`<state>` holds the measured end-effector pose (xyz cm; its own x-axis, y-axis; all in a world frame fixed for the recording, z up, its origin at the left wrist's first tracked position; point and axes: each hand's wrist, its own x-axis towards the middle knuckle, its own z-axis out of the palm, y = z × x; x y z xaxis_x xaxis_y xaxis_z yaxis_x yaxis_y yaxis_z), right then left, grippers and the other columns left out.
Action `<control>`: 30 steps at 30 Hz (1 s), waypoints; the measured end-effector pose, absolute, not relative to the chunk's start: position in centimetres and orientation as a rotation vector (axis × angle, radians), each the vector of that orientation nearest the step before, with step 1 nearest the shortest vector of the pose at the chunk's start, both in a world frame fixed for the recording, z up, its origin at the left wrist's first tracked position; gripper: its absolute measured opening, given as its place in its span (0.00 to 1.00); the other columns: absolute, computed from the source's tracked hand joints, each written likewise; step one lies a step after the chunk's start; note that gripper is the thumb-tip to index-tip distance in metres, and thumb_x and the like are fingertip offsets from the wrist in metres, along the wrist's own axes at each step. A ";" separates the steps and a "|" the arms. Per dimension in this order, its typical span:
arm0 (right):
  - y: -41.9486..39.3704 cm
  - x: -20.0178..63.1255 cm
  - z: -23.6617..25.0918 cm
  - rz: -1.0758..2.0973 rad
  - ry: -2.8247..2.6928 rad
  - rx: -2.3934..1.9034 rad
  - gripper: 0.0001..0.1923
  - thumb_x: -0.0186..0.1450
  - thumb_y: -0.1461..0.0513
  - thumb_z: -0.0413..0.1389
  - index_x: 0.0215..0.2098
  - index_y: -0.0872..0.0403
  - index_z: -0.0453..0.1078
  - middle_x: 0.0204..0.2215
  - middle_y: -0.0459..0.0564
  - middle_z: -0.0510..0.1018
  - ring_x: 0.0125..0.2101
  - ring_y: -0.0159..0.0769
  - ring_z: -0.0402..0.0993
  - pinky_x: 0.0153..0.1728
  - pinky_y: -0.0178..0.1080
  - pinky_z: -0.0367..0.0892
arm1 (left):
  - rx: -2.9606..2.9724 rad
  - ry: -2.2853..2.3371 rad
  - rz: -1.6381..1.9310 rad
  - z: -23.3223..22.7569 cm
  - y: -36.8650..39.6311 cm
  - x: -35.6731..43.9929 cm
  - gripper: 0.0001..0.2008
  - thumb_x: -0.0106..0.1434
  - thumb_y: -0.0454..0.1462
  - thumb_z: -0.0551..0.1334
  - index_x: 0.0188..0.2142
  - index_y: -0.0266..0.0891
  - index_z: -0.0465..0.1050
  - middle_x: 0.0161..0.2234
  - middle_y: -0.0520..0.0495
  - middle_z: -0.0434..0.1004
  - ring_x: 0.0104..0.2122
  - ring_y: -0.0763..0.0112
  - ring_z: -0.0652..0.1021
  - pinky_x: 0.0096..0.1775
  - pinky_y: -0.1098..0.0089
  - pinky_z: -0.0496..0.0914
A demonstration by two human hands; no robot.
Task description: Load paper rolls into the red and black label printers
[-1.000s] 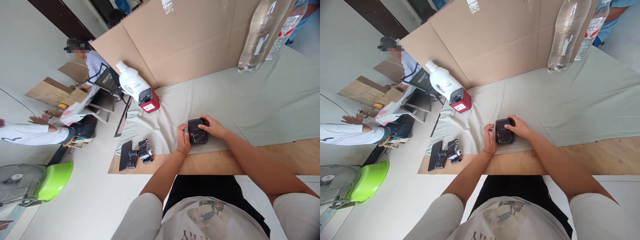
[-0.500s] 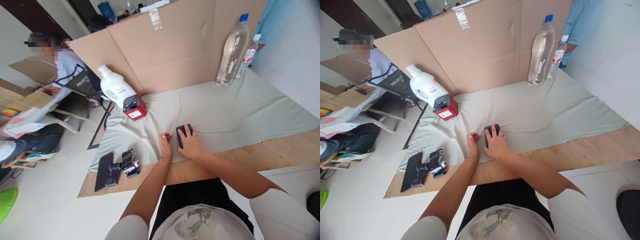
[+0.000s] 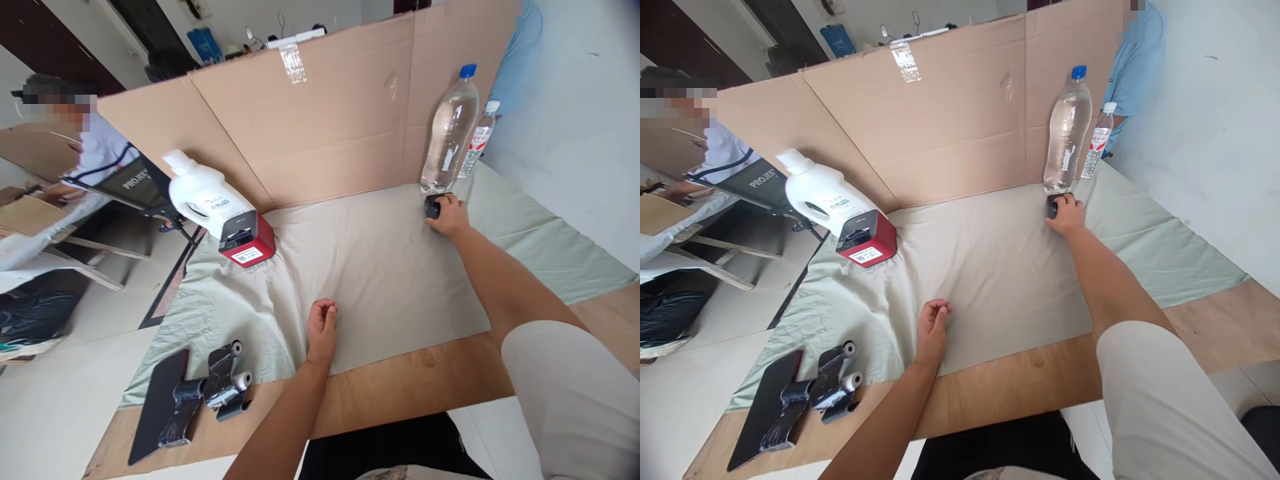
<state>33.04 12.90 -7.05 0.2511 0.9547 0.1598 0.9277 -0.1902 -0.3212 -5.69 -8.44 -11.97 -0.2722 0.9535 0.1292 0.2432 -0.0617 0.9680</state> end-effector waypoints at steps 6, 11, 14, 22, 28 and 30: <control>11.8 34.1 -8.9 0.020 -1.762 -2.226 0.36 0.68 0.53 0.50 0.70 0.61 0.52 0.70 0.64 0.52 0.70 0.61 0.40 0.66 0.60 0.43 | 1.288 1.565 1.373 -12.2 -8.5 -5.6 0.09 0.61 0.44 0.61 0.36 0.42 0.71 0.34 0.48 0.74 0.36 0.67 0.75 0.43 0.64 0.71; 7.7 31.6 -7.9 0.054 -1.796 -2.286 0.40 0.65 0.59 0.51 0.70 0.70 0.47 0.71 0.70 0.48 0.71 0.58 0.41 0.68 0.56 0.43 | 1.316 1.569 1.331 -12.0 -8.1 -5.8 0.07 0.61 0.41 0.59 0.36 0.42 0.71 0.34 0.47 0.74 0.36 0.65 0.76 0.43 0.63 0.72; 4.7 28.2 -6.5 0.148 -1.853 -2.227 0.37 0.64 0.59 0.52 0.67 0.70 0.54 0.69 0.70 0.55 0.70 0.57 0.46 0.68 0.53 0.46 | 1.439 1.620 1.241 -11.5 -8.2 -5.2 0.06 0.63 0.38 0.56 0.36 0.42 0.70 0.35 0.45 0.75 0.38 0.63 0.76 0.44 0.59 0.72; -5.1 14.7 -9.0 0.617 -2.049 -1.489 0.18 0.67 0.56 0.48 0.49 0.51 0.72 0.42 0.54 0.82 0.38 0.41 0.80 0.47 0.47 0.73 | 2.268 1.617 0.615 -10.3 -10.3 -3.3 0.13 0.60 0.39 0.63 0.45 0.44 0.73 0.51 0.38 0.74 0.53 0.49 0.71 0.57 0.48 0.64; -6.3 13.1 -11.0 0.623 -2.041 -1.438 0.13 0.66 0.55 0.48 0.38 0.48 0.73 0.36 0.51 0.82 0.31 0.41 0.78 0.36 0.45 0.72 | 1.921 2.068 1.050 -4.8 0.0 -13.2 0.17 0.53 0.42 0.71 0.41 0.43 0.73 0.50 0.37 0.72 0.56 0.44 0.68 0.59 0.46 0.60; -6.1 13.2 -11.0 0.636 -2.031 -1.427 0.13 0.66 0.55 0.47 0.36 0.48 0.73 0.33 0.49 0.82 0.30 0.41 0.77 0.35 0.44 0.71 | 1.682 2.412 1.136 -2.5 4.1 -16.9 0.26 0.54 0.44 0.70 0.50 0.41 0.69 0.61 0.33 0.62 0.63 0.40 0.61 0.62 0.43 0.54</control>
<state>13.22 -6.08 -11.02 -0.2671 0.9468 0.1797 0.6749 0.3169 -0.6664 -16.92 4.09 -2.49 -0.4306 0.8125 0.3929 0.8203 0.1709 0.5458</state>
